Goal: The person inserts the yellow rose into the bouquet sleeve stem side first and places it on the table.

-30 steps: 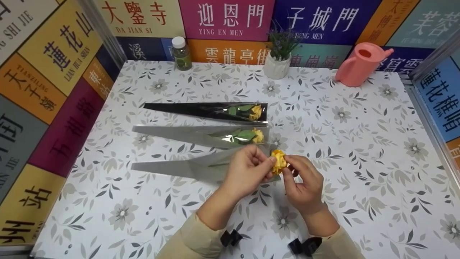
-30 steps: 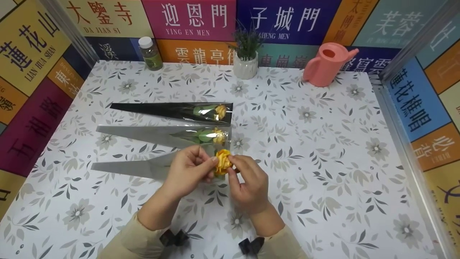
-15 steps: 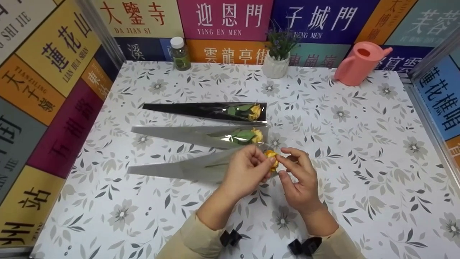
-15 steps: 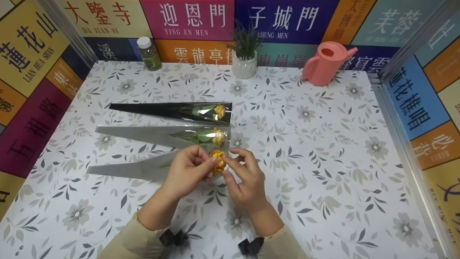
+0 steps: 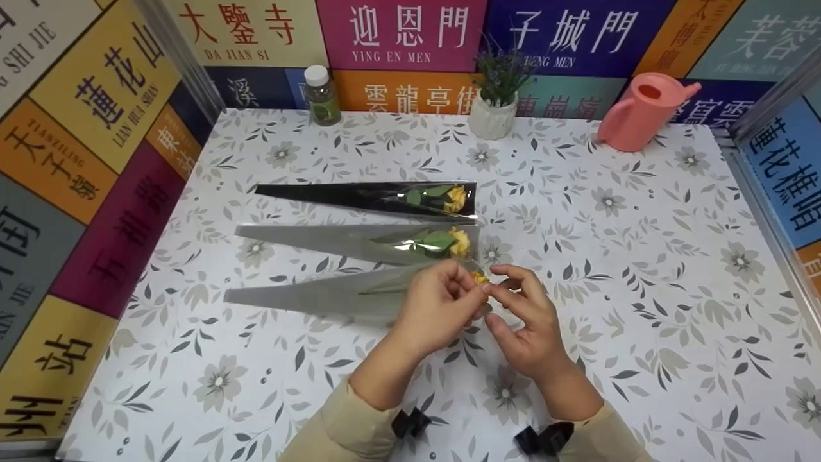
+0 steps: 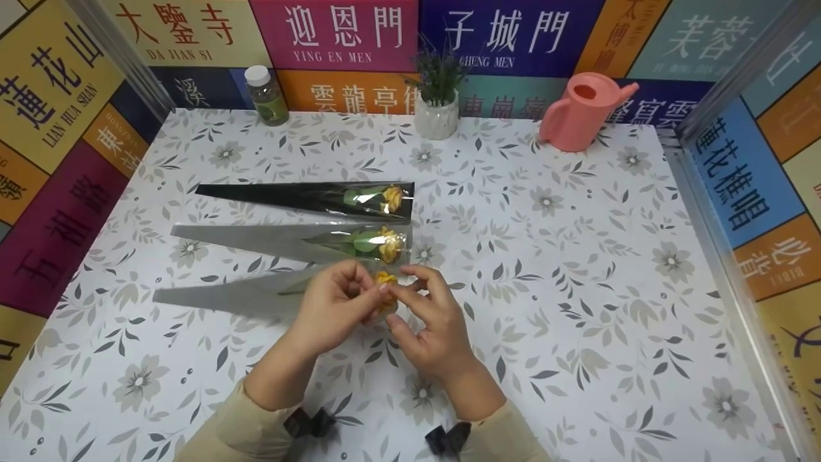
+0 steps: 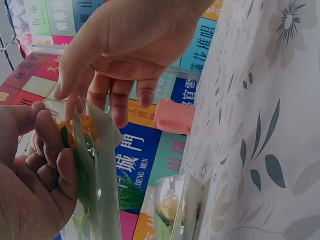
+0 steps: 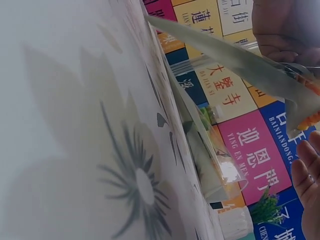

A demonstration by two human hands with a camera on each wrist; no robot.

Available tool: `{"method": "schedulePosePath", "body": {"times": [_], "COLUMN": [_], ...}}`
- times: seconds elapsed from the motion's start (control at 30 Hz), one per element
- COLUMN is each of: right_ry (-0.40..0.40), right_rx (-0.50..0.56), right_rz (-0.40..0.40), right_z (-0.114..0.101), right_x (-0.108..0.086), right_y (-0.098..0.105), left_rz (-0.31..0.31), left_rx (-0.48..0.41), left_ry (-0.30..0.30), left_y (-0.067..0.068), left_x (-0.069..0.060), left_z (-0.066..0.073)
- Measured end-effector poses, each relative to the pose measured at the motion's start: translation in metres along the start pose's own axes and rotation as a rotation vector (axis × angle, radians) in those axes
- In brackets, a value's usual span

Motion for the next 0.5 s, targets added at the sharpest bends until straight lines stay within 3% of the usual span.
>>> {"method": "schedulePosePath", "body": {"times": [0.3,0.37,0.5], "right_ry": [-0.001,-0.018,-0.08], "right_rx": [0.017,0.035,0.082], "right_rz": [-0.075,-0.029,0.147], "right_z": [-0.001,0.0,0.005], "right_x": [0.0,0.0,0.0], "right_y": [-0.007,-0.002,0.016], "left_rz": [-0.012,-0.011,-0.015], "left_rx": [-0.032,-0.031,-0.066], "left_ry": [-0.009,-0.009,-0.009], "left_y": [0.003,0.005,0.01], "left_x": [0.0,0.0,0.0], "left_z": [0.0,0.0,0.002]}}
Point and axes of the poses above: each hand's wrist, its own x-axis towards the middle knuckle, its own y-axis out of the back of the hand, z = x × y, the point moved 9 cm from there along x, towards the middle knuckle, and after that the axes turned 6 degrees about y, right-handed, at the moved point
